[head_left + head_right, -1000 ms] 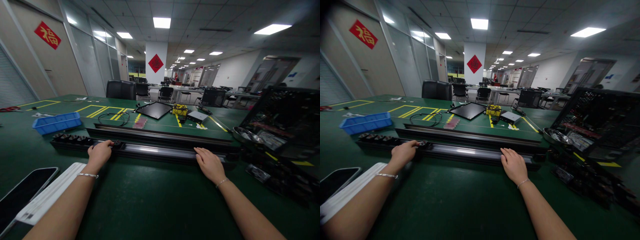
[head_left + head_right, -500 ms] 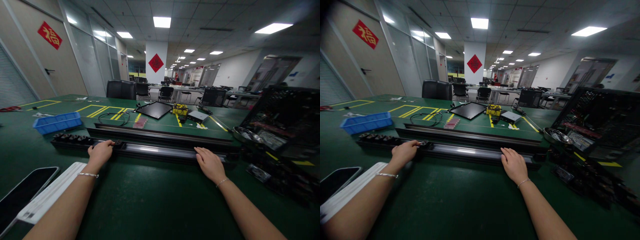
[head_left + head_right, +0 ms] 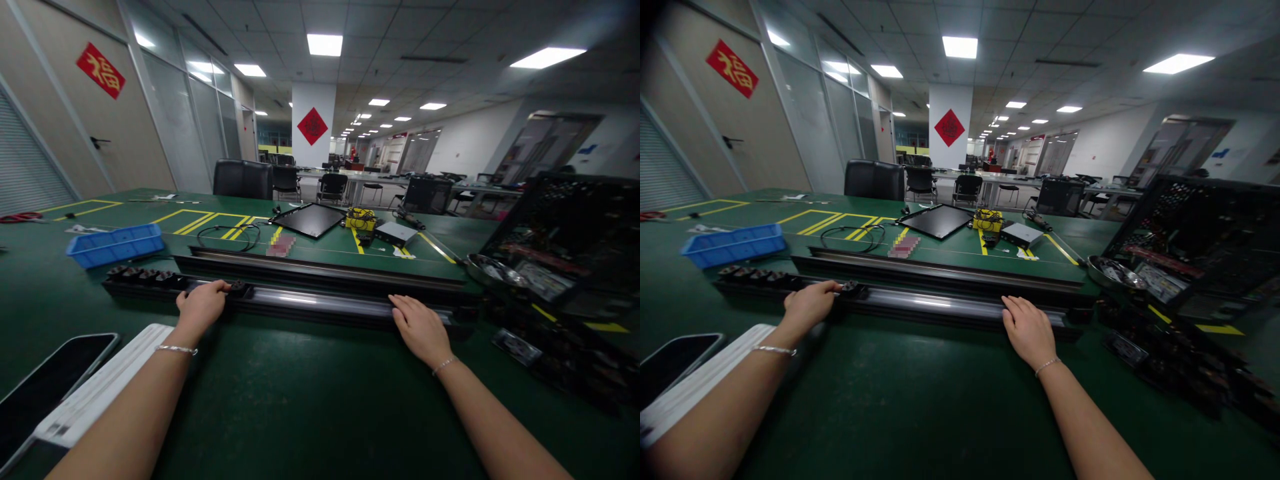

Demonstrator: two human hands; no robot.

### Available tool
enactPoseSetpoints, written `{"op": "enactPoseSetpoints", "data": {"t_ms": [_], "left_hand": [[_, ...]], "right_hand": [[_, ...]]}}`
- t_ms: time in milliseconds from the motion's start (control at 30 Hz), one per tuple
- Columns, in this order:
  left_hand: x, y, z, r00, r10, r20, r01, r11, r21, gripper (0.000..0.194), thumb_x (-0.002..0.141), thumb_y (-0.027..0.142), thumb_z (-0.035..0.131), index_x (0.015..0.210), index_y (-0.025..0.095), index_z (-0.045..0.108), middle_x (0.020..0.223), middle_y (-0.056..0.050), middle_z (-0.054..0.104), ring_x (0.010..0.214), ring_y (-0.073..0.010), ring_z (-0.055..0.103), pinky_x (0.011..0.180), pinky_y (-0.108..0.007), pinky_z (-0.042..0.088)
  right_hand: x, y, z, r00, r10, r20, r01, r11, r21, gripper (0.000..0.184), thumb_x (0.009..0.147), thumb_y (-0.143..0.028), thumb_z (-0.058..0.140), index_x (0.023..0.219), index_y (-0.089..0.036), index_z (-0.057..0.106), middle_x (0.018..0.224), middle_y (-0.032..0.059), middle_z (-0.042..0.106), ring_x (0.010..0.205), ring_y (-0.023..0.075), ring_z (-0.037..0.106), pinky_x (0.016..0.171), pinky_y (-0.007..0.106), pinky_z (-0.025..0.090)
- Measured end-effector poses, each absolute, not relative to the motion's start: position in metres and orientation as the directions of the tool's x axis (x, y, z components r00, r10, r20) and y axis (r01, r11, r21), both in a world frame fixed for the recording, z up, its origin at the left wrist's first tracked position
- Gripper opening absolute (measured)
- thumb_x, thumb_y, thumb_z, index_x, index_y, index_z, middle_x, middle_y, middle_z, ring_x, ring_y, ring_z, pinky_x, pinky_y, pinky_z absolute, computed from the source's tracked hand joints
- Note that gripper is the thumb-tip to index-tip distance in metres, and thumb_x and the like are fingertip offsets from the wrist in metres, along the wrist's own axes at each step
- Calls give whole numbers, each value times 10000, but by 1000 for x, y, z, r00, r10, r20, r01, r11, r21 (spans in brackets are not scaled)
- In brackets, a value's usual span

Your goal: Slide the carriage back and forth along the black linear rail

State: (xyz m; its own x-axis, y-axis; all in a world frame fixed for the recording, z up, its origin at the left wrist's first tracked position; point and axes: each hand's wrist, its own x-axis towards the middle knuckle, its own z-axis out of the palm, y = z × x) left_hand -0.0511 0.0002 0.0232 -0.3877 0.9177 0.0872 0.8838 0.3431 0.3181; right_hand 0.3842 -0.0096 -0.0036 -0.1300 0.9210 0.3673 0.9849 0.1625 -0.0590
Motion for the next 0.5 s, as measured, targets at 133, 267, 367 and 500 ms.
{"op": "enactPoseSetpoints", "data": {"t_ms": [133, 267, 367, 500], "left_hand": [[-52, 0, 23, -381, 920, 94, 885, 333, 325, 392, 765, 182, 381, 994, 272, 687, 1075, -52, 684, 1083, -319, 553, 934, -531, 318], [-52, -1, 22, -374, 922, 104, 888, 324, 325, 394, 776, 188, 371, 997, 269, 687, 1075, -46, 684, 1085, -322, 551, 933, -532, 314], [-52, 0, 21, -380, 920, 100, 885, 329, 330, 394, 763, 182, 379, 973, 291, 693, 1088, -37, 681, 1092, -311, 549, 940, -524, 312], [-54, 1, 20, -390, 916, 93, 876, 338, 344, 385, 745, 186, 400, 951, 305, 703, 1094, -45, 680, 1098, -313, 546, 950, -540, 300]], "right_hand": [[385, -9, -4, -130, 921, 368, 985, 162, -59, 443, 897, -344, 293, 1236, -221, 552, 1267, 40, 566, 1190, 213, 472, 945, 402, 396], [385, -8, -4, -125, 922, 367, 985, 159, -64, 442, 898, -346, 294, 1235, -228, 555, 1266, 45, 566, 1187, 212, 474, 945, 403, 398], [386, -8, -5, -123, 923, 366, 985, 159, -70, 441, 899, -350, 294, 1238, -232, 551, 1271, 43, 563, 1192, 211, 470, 946, 403, 397], [387, -7, -6, -136, 919, 371, 982, 173, -69, 436, 896, -336, 302, 1231, -221, 556, 1267, 44, 567, 1192, 208, 468, 960, 401, 386]]}}
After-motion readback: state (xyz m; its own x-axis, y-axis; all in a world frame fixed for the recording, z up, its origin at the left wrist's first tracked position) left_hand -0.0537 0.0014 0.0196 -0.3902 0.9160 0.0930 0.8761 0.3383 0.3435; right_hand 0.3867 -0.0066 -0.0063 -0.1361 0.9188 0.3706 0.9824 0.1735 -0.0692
